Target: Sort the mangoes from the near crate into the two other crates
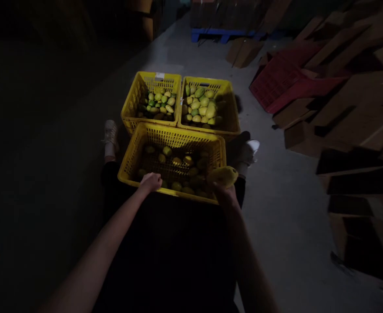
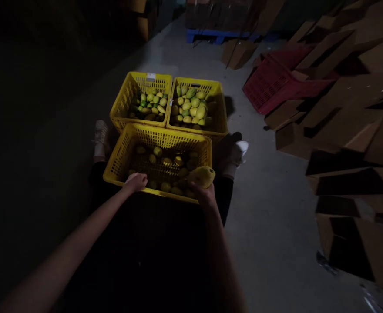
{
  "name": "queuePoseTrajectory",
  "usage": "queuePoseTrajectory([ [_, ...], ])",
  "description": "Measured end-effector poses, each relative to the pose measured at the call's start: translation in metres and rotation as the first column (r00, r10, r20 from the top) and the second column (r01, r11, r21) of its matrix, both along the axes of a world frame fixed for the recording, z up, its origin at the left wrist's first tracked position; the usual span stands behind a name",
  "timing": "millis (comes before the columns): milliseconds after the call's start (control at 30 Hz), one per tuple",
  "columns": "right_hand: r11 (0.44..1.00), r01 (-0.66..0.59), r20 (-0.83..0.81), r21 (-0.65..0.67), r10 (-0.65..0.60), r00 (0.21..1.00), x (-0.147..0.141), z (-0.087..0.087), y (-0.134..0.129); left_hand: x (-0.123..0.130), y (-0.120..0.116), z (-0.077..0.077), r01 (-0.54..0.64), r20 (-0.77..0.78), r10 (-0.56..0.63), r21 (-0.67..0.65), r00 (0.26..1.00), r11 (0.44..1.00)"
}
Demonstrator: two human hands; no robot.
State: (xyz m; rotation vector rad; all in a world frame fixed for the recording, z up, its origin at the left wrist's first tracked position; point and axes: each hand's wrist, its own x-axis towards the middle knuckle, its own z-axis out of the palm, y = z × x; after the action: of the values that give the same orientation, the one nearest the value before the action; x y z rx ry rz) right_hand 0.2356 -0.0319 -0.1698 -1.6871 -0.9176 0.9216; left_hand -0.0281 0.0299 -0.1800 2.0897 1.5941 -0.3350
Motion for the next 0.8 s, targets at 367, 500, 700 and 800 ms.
queuePoseTrajectory([
  [367,0.940,0.151,0.551,-0.305,0.045,0.834,-0.050,-0.020,-0.004,-0.002,0.014,-0.019,0.030,-0.009,-0.034,-0.297,0.999,0.955],
  [500,0.894,0.135,0.600,-0.427,0.169,0.782,-0.053,-0.013,-0.003,0.002,0.042,-0.038,0.045,-0.075,-0.090,-0.460,0.993,0.887],
  [700,0.843,0.164,0.589,-0.512,0.205,0.782,-0.049,-0.017,-0.004,0.021,0.095,-0.080,0.047,-0.154,-0.127,-0.442,0.980,0.896],
  [800,0.836,0.183,0.597,-0.517,0.199,0.777,-0.049,-0.018,-0.005,0.035,0.101,-0.103,0.103,-0.067,-0.140,-0.389,0.988,0.915],
])
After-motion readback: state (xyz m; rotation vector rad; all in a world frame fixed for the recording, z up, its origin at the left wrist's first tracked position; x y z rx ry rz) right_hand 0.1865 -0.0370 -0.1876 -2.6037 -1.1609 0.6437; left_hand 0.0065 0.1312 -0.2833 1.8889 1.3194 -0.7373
